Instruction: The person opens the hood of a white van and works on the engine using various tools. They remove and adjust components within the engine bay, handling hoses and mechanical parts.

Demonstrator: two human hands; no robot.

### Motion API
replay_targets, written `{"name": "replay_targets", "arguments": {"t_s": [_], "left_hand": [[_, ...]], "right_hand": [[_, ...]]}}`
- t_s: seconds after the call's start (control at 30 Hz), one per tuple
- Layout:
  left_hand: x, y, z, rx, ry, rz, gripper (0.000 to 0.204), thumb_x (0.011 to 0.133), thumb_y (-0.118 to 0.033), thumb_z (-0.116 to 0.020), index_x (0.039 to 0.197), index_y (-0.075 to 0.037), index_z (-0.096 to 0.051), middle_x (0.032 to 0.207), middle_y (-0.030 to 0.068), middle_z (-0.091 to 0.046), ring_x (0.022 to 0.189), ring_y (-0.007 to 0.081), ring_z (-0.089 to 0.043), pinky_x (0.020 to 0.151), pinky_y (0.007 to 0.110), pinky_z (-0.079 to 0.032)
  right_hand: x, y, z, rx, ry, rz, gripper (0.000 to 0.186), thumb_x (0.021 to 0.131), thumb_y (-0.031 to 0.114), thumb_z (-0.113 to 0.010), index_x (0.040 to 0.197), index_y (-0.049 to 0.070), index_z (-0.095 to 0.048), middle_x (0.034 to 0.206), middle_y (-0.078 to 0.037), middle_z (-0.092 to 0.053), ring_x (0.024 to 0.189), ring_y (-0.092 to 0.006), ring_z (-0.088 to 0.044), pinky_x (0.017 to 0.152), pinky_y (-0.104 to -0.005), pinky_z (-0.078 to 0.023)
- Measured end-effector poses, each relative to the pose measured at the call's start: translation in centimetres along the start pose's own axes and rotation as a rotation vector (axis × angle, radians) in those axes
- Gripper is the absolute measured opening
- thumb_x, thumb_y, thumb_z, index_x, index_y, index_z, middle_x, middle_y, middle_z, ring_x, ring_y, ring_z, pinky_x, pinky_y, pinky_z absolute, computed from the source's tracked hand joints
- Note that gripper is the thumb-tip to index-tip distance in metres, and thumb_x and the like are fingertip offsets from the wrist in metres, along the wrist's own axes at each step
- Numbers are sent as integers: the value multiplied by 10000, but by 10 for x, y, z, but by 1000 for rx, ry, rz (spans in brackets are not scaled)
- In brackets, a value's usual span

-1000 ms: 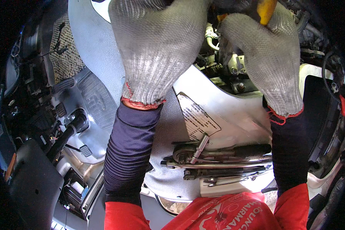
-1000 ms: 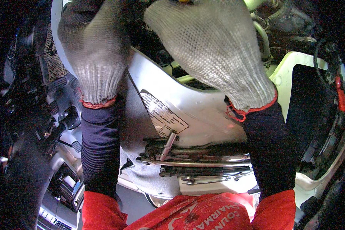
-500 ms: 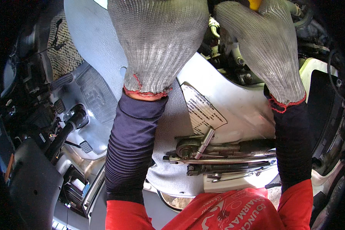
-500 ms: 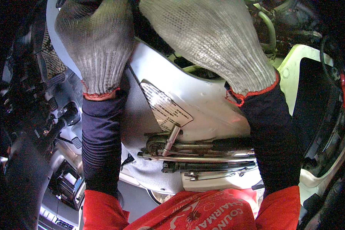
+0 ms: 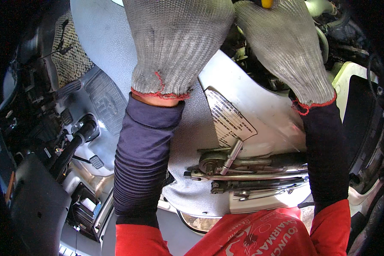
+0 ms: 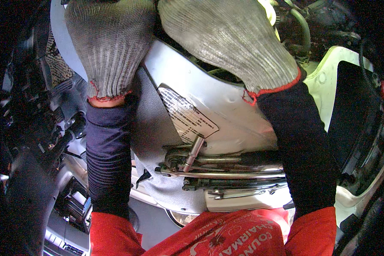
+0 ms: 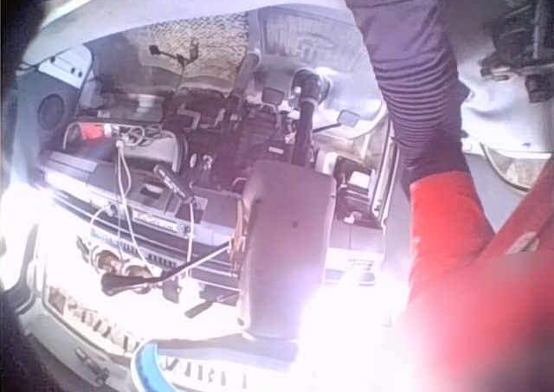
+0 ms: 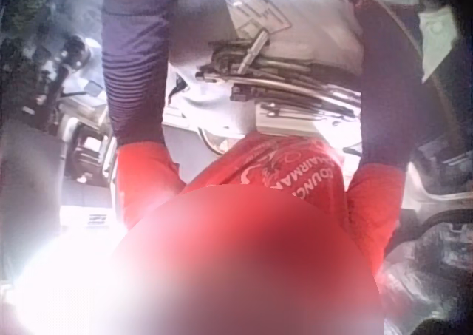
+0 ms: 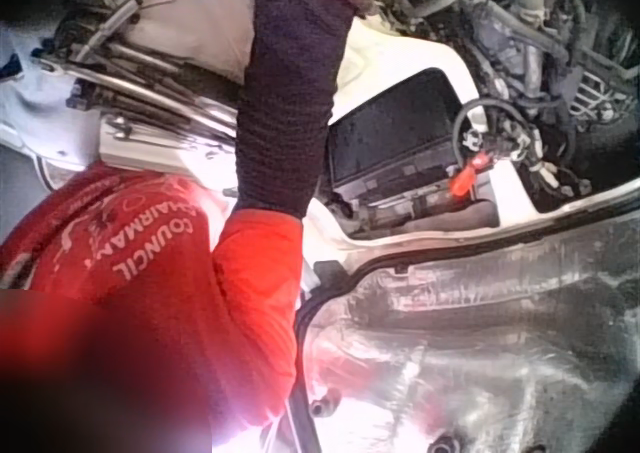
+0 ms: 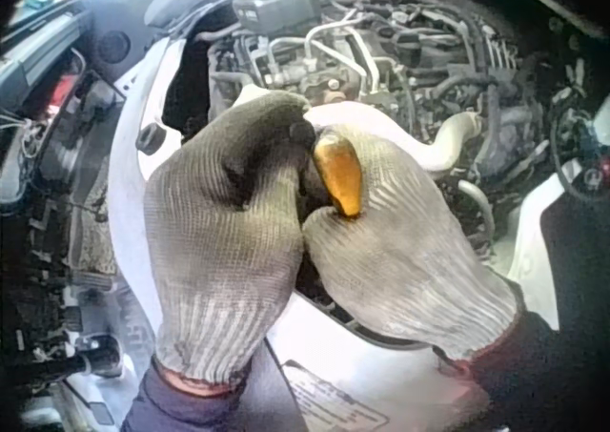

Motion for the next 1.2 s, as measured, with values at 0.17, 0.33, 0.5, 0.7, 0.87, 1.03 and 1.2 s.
{"name": "replay_targets", "arguments": {"t_s": [0.17,0.33,0.5,0.7,0.87,1.03,1.2], "left_hand": [[6,-5,-4,55,23,22,321,952,72,-643,1264,46,-715,1128,170,-780,1010,178,-741,894,285,-585],[4,-2,-5,124,18,25,324,945,84,-640,1258,46,-715,1123,176,-780,1009,179,-741,894,287,-584],[6,4,-5,154,4,-241,382,922,131,-627,1287,46,-699,1177,185,-764,1025,187,-743,909,288,-580],[-28,-13,30,698,-184,-401,382,952,-78,-723,1321,17,-704,1199,177,-764,1105,243,-721,982,340,-548],[-45,-8,44,957,-12,-427,439,833,-114,-819,1264,-65,-751,1276,156,-713,1143,301,-673,1021,398,-520],[-43,-3,46,918,16,-380,419,825,-141,-822,1237,-84,-766,1286,149,-713,1192,331,-655,1065,430,-491],[-41,-4,49,934,27,-373,397,811,-141,-825,1201,-81,-776,1319,150,-708,1215,340,-650,1071,434,-484]], "right_hand": [[-10,-11,5,-97,2,-219,431,801,37,-650,1223,-42,-608,949,-118,-641,846,-240,-648,809,-378,-547],[2,-15,8,274,65,-392,472,778,98,-692,1228,-15,-608,957,-94,-645,836,-202,-639,796,-351,-545],[7,-9,6,123,67,-222,431,789,140,-663,1182,-24,-595,1002,-199,-657,954,-349,-675,877,-435,-546],[-4,-7,-2,-42,18,-210,374,798,89,-632,1157,-12,-611,995,-188,-660,930,-328,-677,851,-430,-541],[7,-12,-3,-1,-273,112,429,781,-24,-601,1207,-54,-647,967,-144,-695,874,-250,-676,772,-354,-541],[5,-29,-3,861,269,-199,530,765,-51,-597,1294,-74,-621,1061,-77,-690,923,-147,-654,795,-288,-540],[11,-41,-15,547,372,62,487,777,-37,-672,1264,-26,-651,1084,-93,-701,983,-148,-673,830,-280,-559]]}}
Point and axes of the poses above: each hand's wrist, its own x-axis towards the middle knuckle, its own z-axis out of the back of the hand, y = z × x, the point moved 6 cm from there along x, towards the middle knuckle
